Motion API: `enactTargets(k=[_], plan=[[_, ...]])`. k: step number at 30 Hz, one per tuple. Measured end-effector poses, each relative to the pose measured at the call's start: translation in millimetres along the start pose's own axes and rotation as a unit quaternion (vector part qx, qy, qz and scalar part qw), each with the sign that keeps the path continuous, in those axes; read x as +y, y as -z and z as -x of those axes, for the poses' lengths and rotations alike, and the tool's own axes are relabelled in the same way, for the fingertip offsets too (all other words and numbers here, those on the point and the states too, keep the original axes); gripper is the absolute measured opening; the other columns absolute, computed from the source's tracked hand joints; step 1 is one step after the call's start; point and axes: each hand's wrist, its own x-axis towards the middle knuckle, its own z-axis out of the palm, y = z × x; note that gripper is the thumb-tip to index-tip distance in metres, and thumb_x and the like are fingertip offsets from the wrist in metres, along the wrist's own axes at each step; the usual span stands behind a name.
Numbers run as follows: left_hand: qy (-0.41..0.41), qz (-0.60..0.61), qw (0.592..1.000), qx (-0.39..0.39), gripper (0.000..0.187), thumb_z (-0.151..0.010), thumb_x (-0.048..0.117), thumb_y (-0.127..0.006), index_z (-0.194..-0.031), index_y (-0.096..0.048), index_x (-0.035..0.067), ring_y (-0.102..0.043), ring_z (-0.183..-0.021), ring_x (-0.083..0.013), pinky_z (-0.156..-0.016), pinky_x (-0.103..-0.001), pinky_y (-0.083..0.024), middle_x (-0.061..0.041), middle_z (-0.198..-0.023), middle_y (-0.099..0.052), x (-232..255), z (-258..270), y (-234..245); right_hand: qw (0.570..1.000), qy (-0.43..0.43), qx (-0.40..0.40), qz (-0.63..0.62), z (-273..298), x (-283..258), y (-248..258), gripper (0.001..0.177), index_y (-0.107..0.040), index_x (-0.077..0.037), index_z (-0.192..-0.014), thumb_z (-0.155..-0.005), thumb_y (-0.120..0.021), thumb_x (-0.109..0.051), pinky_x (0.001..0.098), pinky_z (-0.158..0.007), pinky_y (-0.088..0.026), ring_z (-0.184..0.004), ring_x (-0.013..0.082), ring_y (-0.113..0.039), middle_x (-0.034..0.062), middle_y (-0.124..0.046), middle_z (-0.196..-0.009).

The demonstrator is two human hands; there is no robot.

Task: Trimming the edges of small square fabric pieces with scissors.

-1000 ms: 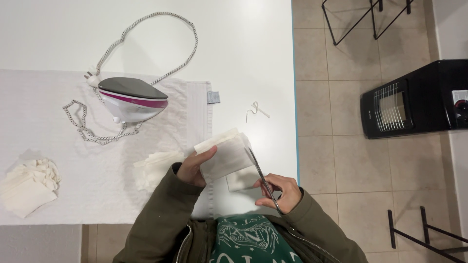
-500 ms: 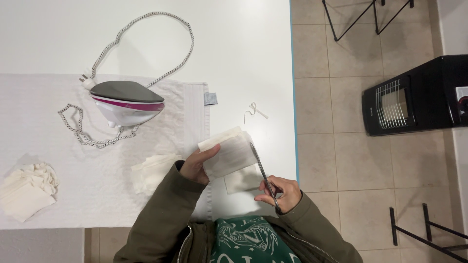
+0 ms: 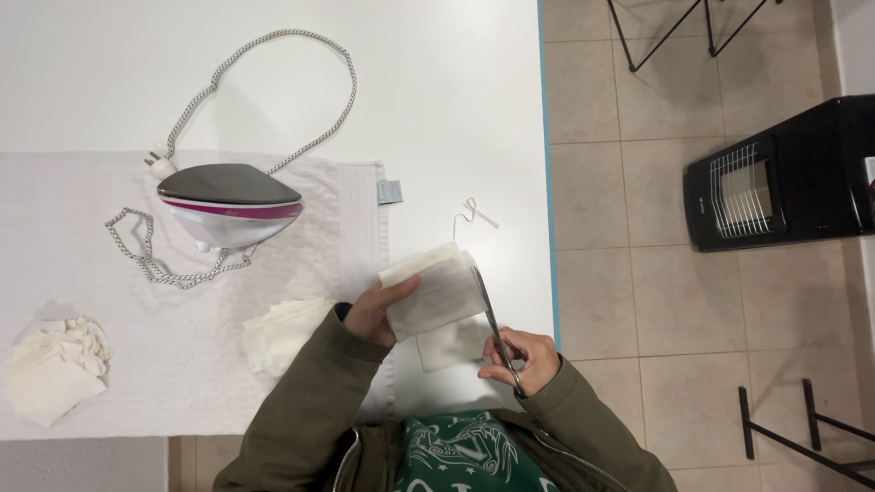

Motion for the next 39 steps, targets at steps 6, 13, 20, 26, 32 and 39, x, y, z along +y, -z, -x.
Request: enactTargets(k=[6, 13, 20, 26, 32, 39], plan=[[0.004, -0.033, 0.999, 0.003, 0.043, -0.099, 0.013, -0.061, -0.140, -0.055, 0.000, -0.067, -0.118, -0.0237, -0.101, -0.039, -0.056, -0.013, -0.130, -0.067, -0.6, -4.6, -8.2, 1.000, 0.023, 0.009, 0.001, -17.0, -0.2, 5.9, 0.031, -0.071, -0.003, -0.085, -0.072, -0.093, -0.021, 0.0244, -0.052, -0.042, -0.056, 0.0056, -0.048, -0.0012, -0.061, -0.063], [-0.006, -0.055, 0.998, 0.007, 0.042, -0.099, 0.015, -0.061, -0.139, -0.056, 0.000, -0.067, -0.116, -0.0230, -0.097, -0.038, -0.057, -0.012, -0.127, -0.068, -0.9, -22.5, 5.6, 1.000, 0.000, 0.029, 0.010, -29.7, 20.5, 1.8, 0.031, -0.071, -0.003, -0.084, -0.072, -0.093, -0.020, 0.0245, -0.052, -0.043, -0.054, 0.0060, -0.047, -0.0004, -0.058, -0.059], [0.031, -0.058, 0.997, 0.026, 0.047, -0.100, 0.021, -0.065, -0.141, -0.054, 0.000, -0.067, -0.115, -0.0222, -0.095, -0.036, -0.057, -0.013, -0.127, -0.066, -5.1, -54.7, 39.1, 0.996, -0.036, 0.068, 0.036, -45.8, 27.2, 0.7, 0.027, -0.070, -0.003, -0.077, -0.075, -0.091, -0.020, 0.0268, -0.046, -0.040, -0.045, 0.0077, -0.047, 0.0011, -0.054, -0.050], [0.031, -0.072, 0.997, 0.019, 0.054, -0.096, 0.024, -0.066, -0.143, -0.052, 0.000, -0.067, -0.115, -0.0230, -0.095, -0.036, -0.057, -0.013, -0.129, -0.066, -2.0, -57.0, 37.5, 0.989, -0.105, 0.062, -0.082, -65.1, 68.4, 1.6, 0.018, -0.067, -0.001, -0.087, -0.083, -0.083, -0.009, 0.0290, -0.052, -0.045, -0.054, 0.0112, -0.054, 0.0066, -0.062, -0.065], [0.023, -0.084, 0.996, -0.025, 0.060, -0.099, 0.028, -0.063, -0.148, -0.047, -0.003, -0.065, -0.118, -0.0248, -0.096, -0.037, -0.056, -0.016, -0.133, -0.064, 1.3, -42.9, 20.9, 0.950, 0.100, 0.083, -0.284, -100.6, 35.6, -1.5, 0.036, -0.050, -0.004, -0.109, -0.086, -0.077, 0.002, 0.0294, -0.091, -0.054, -0.107, 0.0125, -0.062, 0.0103, -0.062, -0.117], [-0.007, -0.108, 0.994, -0.010, 0.069, -0.096, 0.026, -0.061, -0.156, -0.034, 0.005, -0.056, -0.127, -0.0281, -0.105, -0.044, -0.049, -0.017, -0.144, -0.052, -0.7, -28.6, 25.8, 0.957, 0.046, 0.142, -0.248, -108.6, -2.4, -3.6, 0.034, -0.050, -0.005, -0.100, -0.085, -0.079, 0.003, 0.0319, -0.076, -0.050, -0.088, 0.0150, -0.060, 0.0116, -0.066, -0.107]])
